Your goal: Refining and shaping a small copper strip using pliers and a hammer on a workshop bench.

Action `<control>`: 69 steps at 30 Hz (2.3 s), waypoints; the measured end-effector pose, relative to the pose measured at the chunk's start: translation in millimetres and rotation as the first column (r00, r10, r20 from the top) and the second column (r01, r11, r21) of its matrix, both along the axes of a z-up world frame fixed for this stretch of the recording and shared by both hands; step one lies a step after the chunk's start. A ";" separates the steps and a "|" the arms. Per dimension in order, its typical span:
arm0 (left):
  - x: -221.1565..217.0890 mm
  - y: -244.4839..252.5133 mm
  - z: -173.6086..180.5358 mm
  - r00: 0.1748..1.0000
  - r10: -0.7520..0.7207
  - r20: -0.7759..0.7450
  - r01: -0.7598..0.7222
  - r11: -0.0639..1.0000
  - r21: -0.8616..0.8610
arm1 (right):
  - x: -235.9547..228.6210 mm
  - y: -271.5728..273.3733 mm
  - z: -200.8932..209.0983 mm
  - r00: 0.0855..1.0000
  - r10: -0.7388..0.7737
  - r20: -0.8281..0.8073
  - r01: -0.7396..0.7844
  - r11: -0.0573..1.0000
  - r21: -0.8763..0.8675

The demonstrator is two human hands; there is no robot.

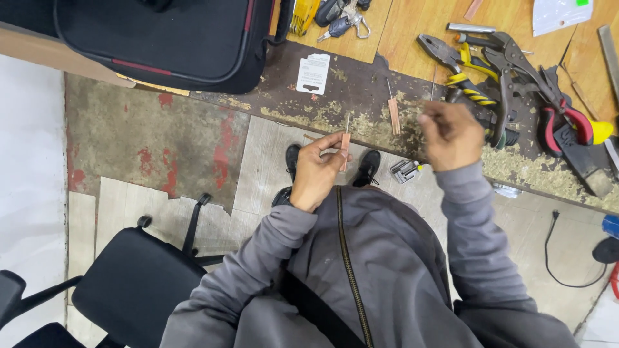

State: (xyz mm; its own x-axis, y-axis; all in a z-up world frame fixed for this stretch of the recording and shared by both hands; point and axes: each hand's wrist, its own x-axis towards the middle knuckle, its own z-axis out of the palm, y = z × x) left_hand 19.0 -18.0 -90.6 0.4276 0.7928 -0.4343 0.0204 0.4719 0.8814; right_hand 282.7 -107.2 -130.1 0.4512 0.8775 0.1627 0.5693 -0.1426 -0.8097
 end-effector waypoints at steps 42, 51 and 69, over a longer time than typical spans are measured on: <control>-9.1 -10.7 -59.3 0.966 0.260 0.005 -0.258 0.962 -0.089 | -83.7 64.4 -11.0 0.812 0.206 0.546 -0.253 0.967 0.011; -3.1 -7.4 -71.5 0.954 0.292 -0.064 -0.294 0.956 -0.024 | 70.4 33.6 -19.6 0.535 -0.024 0.845 0.066 0.998 -0.013; -13.0 28.3 -63.8 0.965 0.235 -0.114 -0.232 0.972 0.039 | 52.0 31.5 -1.2 0.597 -0.007 0.802 0.164 0.980 -0.114</control>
